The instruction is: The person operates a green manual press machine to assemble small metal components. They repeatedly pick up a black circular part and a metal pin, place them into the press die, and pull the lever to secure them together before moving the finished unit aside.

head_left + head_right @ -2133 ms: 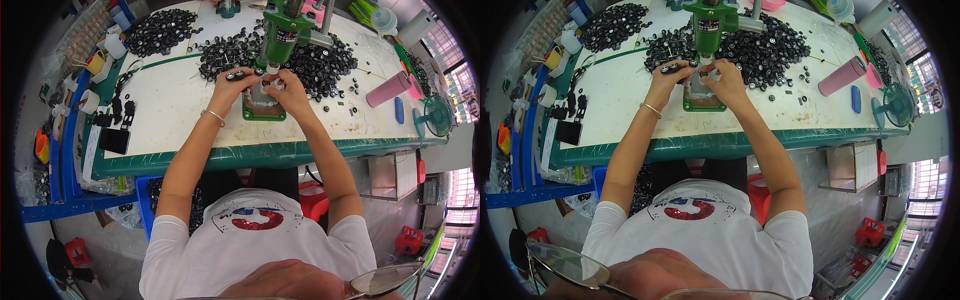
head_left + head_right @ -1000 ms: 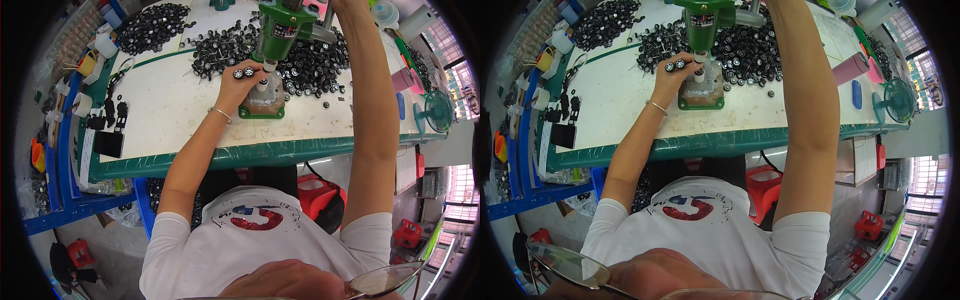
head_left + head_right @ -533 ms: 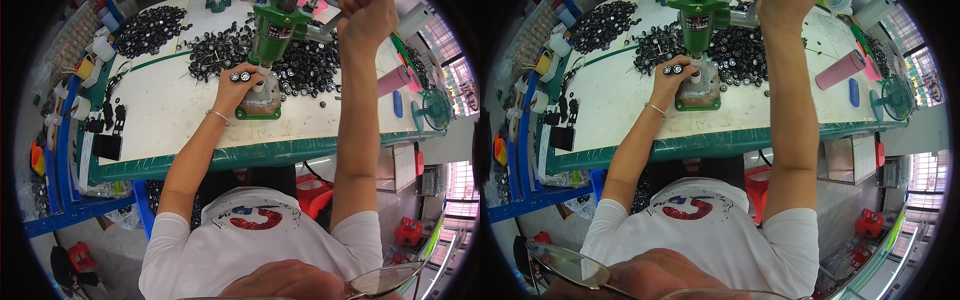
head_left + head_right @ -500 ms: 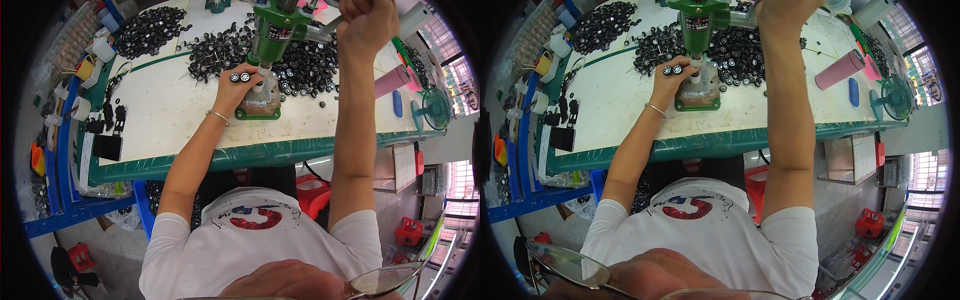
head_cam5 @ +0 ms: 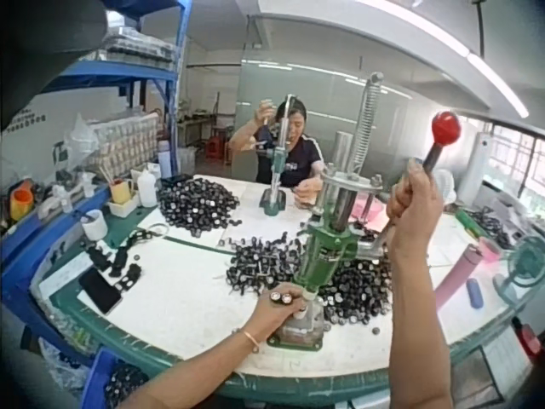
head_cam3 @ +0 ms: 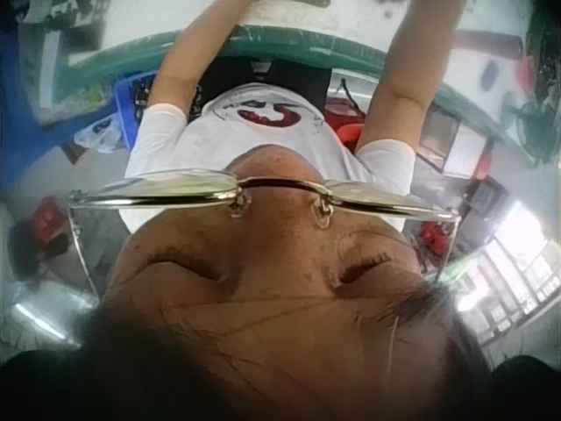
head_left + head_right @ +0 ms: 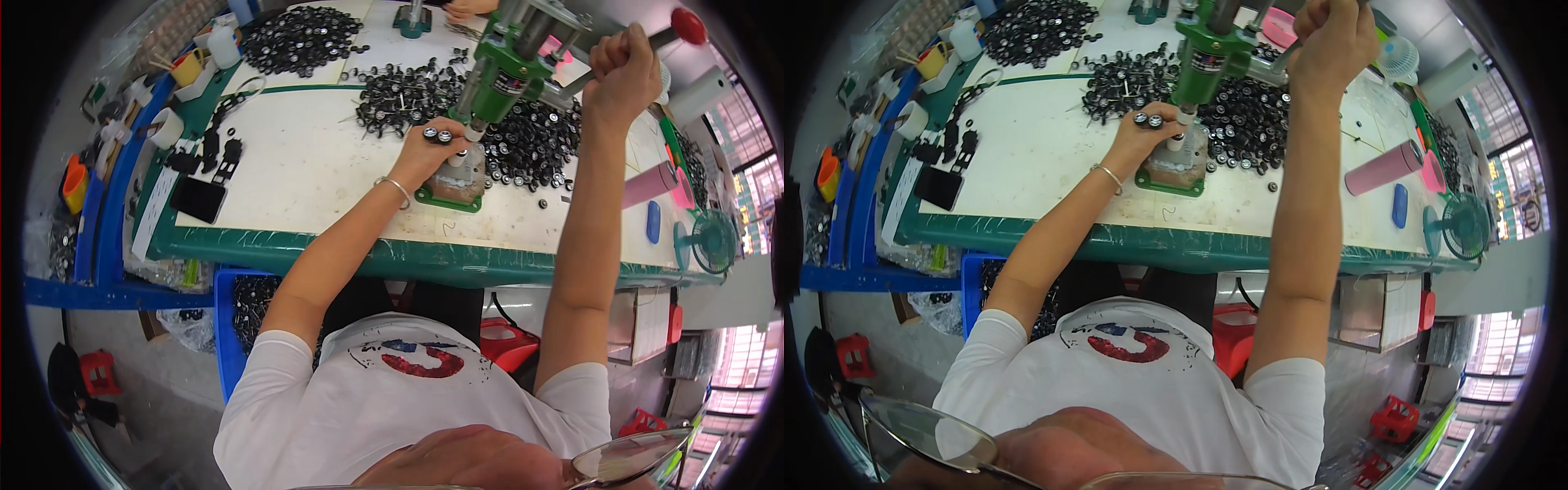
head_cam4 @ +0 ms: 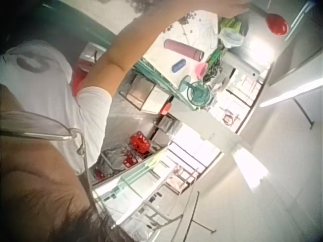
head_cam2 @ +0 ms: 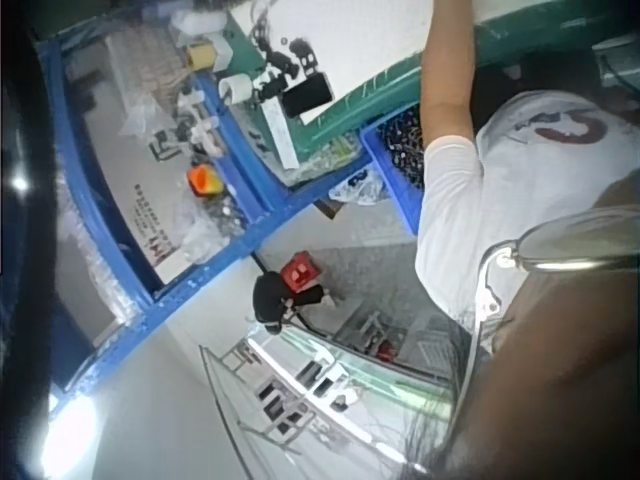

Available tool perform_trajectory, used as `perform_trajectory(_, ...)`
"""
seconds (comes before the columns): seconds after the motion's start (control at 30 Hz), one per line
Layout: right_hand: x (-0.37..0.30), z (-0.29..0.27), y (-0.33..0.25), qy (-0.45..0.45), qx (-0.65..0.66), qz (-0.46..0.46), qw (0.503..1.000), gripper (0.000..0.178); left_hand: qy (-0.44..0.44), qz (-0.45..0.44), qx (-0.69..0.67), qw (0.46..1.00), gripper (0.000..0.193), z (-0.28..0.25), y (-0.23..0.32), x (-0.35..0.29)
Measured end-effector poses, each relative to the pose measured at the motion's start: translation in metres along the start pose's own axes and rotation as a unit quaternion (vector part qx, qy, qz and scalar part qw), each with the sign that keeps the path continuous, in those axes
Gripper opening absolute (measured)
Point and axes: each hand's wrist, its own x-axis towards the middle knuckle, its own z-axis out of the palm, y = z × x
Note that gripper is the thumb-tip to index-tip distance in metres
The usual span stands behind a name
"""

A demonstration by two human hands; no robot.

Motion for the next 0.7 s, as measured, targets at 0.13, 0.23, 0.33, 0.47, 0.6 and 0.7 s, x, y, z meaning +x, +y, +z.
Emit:
perform_trajectory(0.13, 0.045, -0.009, 0.037, 0.011, -0.082, 0.134, 0.988, 0.026, 0.039, -0.087, -0.182, 0.979, 0.014, -0.002, 0.001, -0.001)
perform_trajectory(0.23, 0.049, -0.006, 0.050, -0.017, -0.080, 0.165, 0.983, 0.023, 0.074, -0.119, -0.286, 0.948, 0.010, -0.027, 0.002, 0.003)
perform_trajectory(0.33, 0.062, -0.033, 0.068, -0.078, -0.029, 0.274, 0.958, 0.023, 0.127, -0.149, -0.202, 0.960, 0.014, -0.059, 0.008, 0.003)
perform_trajectory(0.47, 0.040, -0.033, 0.056, -0.094, 0.054, 0.281, 0.954, 0.028, 0.122, -0.152, 0.133, 0.972, 0.013, -0.088, 0.007, 0.009)
perform_trajectory(0.6, 0.008, -0.029, 0.051, 0.015, 0.019, 0.225, 0.974, 0.027, 0.090, -0.023, 0.457, 0.884, 0.028, -0.090, -0.012, 0.011)
perform_trajectory(0.7, -0.006, -0.063, 0.058, 0.024, -0.050, 0.230, 0.972, 0.027, 0.074, 0.059, 0.520, 0.849, 0.032, -0.084, -0.021, 0.014)
